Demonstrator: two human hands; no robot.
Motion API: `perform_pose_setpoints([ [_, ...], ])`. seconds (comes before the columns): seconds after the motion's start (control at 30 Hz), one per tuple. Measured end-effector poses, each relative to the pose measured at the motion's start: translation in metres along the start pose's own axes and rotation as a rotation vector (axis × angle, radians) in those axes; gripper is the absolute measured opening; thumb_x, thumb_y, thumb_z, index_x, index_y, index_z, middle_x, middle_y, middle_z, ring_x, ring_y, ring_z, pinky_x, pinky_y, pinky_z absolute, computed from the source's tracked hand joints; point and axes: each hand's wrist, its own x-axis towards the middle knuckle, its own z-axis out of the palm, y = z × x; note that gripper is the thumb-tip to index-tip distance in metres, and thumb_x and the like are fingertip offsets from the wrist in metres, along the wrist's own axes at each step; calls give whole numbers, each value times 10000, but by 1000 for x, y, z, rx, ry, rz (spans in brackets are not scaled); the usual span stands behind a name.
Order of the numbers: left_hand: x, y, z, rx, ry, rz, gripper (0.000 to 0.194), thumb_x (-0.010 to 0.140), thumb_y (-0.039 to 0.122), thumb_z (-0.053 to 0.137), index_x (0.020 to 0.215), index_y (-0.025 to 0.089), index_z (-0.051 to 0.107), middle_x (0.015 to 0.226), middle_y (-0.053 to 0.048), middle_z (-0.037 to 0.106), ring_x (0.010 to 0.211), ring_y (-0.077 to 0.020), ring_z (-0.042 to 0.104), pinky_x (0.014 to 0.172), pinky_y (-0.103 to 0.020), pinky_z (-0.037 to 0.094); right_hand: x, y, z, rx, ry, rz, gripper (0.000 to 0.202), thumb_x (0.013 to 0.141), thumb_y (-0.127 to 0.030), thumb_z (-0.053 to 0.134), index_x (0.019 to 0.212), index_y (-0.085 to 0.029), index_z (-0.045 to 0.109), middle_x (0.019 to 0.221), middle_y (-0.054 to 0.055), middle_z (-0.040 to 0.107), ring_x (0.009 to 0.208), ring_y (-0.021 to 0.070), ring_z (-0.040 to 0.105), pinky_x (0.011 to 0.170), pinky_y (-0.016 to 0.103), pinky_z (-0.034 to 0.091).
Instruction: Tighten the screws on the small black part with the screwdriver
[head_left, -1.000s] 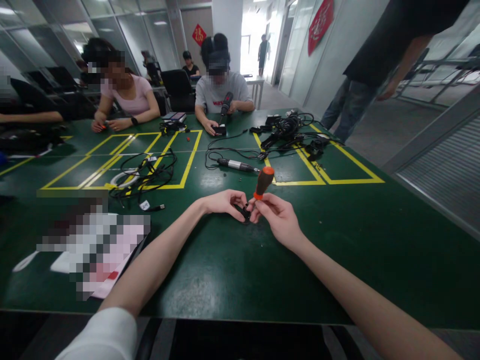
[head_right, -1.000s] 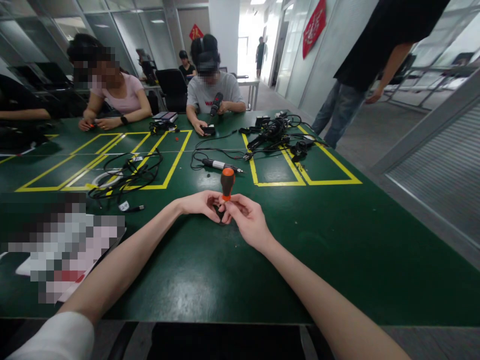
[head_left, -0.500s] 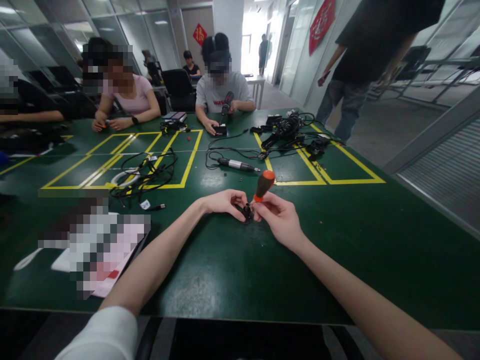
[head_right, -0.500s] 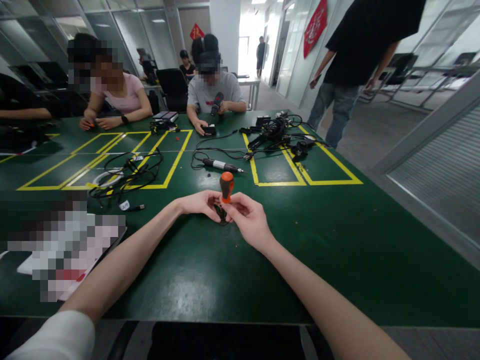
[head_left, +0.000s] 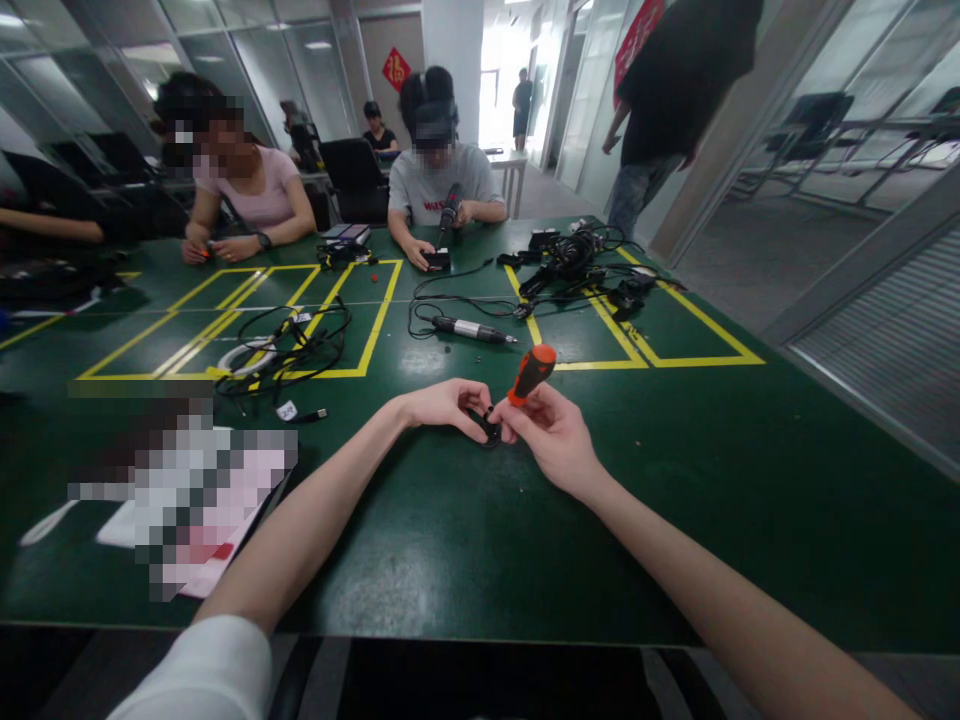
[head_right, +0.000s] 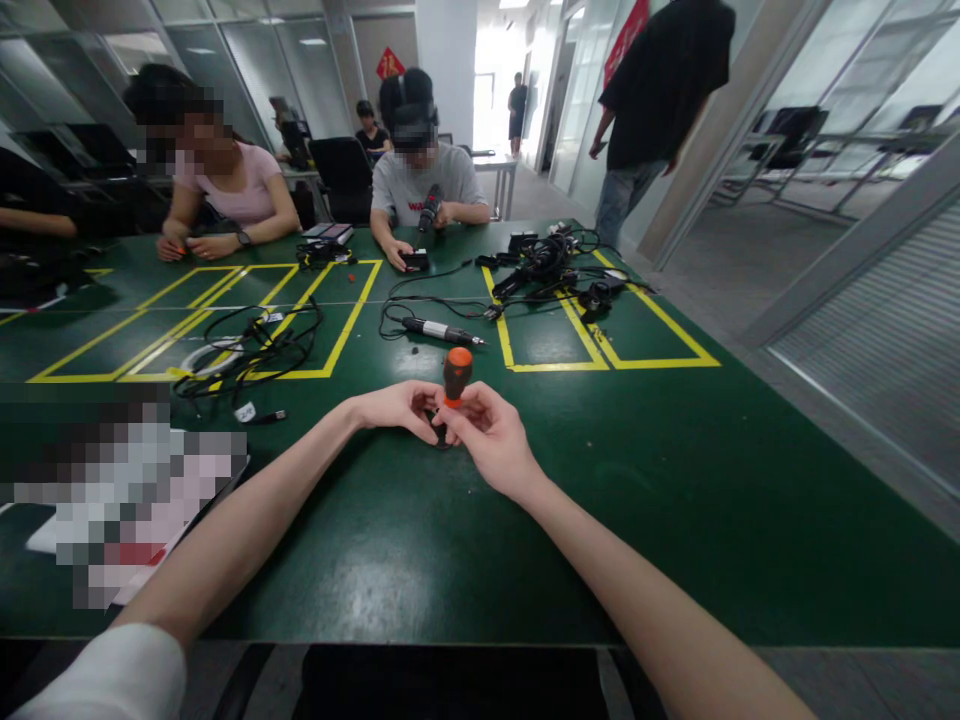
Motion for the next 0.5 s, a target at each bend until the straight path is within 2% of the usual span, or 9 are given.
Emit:
perform_pose_setpoints([
  [0.17, 1, -1, -2, -16, 40, -20, 533, 538, 234, 984, 929, 151, 631, 971, -24, 747, 919, -161, 703, 926, -353, 531, 1, -1, -1, -23, 34, -5, 409, 822, -591, 816, 836, -198, 703, 756, 10, 673, 623, 133, 610, 573, 268, 541],
  [0.33, 1, 0, 1, -18, -5, 25, 506, 573, 262, 983, 857, 156, 577, 922, -9, 728, 909, -157, 699, 934, -362, 521, 2, 4, -1, 12, 14, 19, 455, 880, -635, 743, 944, -185, 732, 745, 27, 701, 571, 134, 621, 556, 282, 548],
  [0.5, 0, 2, 3, 6, -19, 32, 496, 612, 300, 972, 826, 161, 547, 894, -8, 727, 900, -152, 698, 928, -363, 528, 1, 5, 0, 65, 6, -17, 419, 914, -600, 731, 1038, -205, 663, 792, 19, 723, 612, 128, 648, 613, 279, 572],
])
